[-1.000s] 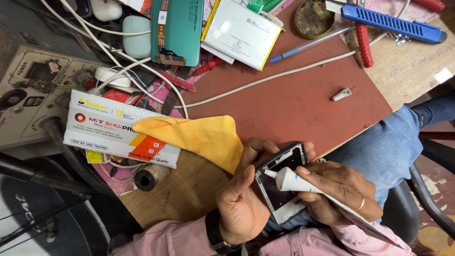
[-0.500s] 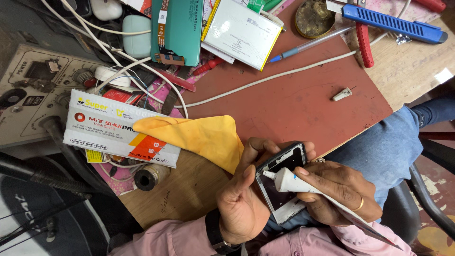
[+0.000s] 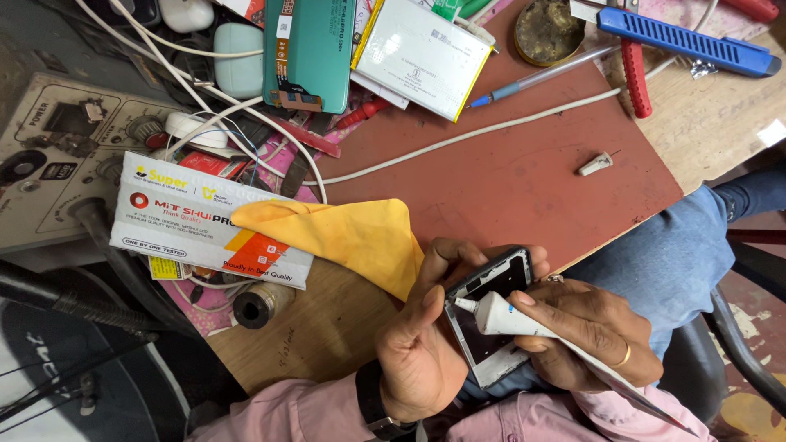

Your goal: The person holds a disassembled phone frame and squeezes adhesive from a T-7000 tube along its inner edges, rotating the frame to reach different sides. They briefly wipe the frame with a yellow cloth and continue applying adhesive around the frame perimeter.

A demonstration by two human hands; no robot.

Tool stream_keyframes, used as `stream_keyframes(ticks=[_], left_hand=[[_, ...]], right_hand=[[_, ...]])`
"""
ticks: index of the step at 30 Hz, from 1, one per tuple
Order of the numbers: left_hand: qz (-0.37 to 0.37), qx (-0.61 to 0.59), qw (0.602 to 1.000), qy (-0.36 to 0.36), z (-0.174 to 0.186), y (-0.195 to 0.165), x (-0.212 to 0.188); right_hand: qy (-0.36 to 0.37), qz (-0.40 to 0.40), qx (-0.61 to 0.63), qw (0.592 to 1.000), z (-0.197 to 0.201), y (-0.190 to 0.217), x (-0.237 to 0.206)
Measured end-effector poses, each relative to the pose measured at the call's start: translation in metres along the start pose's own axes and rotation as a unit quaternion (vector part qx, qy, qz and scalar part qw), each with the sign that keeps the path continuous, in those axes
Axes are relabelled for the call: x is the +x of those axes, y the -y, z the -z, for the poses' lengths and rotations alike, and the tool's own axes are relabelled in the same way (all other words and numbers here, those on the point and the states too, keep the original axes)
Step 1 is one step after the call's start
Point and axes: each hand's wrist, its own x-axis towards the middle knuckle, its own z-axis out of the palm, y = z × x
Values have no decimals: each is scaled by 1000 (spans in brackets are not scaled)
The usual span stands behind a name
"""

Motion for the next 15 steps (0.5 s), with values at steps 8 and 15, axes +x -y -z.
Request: stream_keyframes(ticks=[8,15], left_hand=[[2,-5,1000,4,0,0,0],[0,-6,1000,5,0,1,1]], right_hand=[[3,20,25,999,0,-4,-1],[3,53,69,996,-1,-11,0]])
